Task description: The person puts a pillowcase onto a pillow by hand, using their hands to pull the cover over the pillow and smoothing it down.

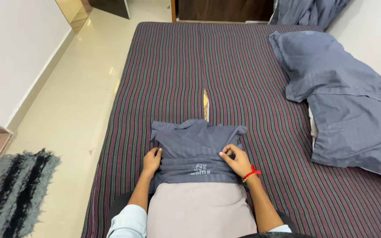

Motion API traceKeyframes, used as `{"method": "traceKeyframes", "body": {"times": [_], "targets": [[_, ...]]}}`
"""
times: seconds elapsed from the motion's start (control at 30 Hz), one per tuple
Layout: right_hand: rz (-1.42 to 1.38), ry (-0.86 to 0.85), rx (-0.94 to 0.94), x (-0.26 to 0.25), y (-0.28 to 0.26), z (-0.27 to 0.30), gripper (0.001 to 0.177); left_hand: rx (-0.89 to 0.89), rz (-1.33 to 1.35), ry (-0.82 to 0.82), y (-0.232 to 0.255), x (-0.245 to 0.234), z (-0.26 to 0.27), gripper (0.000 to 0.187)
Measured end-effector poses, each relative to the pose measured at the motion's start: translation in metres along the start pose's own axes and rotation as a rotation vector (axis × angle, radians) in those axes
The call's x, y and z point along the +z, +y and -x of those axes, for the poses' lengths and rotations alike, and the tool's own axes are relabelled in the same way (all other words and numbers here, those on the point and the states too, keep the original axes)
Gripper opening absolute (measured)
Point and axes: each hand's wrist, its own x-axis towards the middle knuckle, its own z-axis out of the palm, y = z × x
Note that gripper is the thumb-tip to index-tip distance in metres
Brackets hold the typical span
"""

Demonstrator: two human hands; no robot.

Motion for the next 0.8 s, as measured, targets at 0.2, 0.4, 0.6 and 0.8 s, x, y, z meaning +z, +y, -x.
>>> {"method": "traceKeyframes", "body": {"times": [0.2,0.4,0.6,0.8], "targets": [[0.155,0.052,-0.032,0.006,0.004,-0.009,0.028,-0.220,-0.417,-0.343,0.000,-0.010,0.014,0.036],[0.126,0.000,0.159,0.005,0.018,-0.010,0.025,-0.186,-0.353,-0.563,-0.010,-0.032,0.066,0.036],[0.146,-0.017,-0.246,-0.020,0.054,-0.002,0.024,0.226,-0.123,-0.046,0.071,-0.064,0.077,0.042],[0.341,-0.056,-0.196,-0.016,0.052,0.000,0.022,0.369,-0.141,-0.197,0.038,-0.044,0.070,0.014]]}}
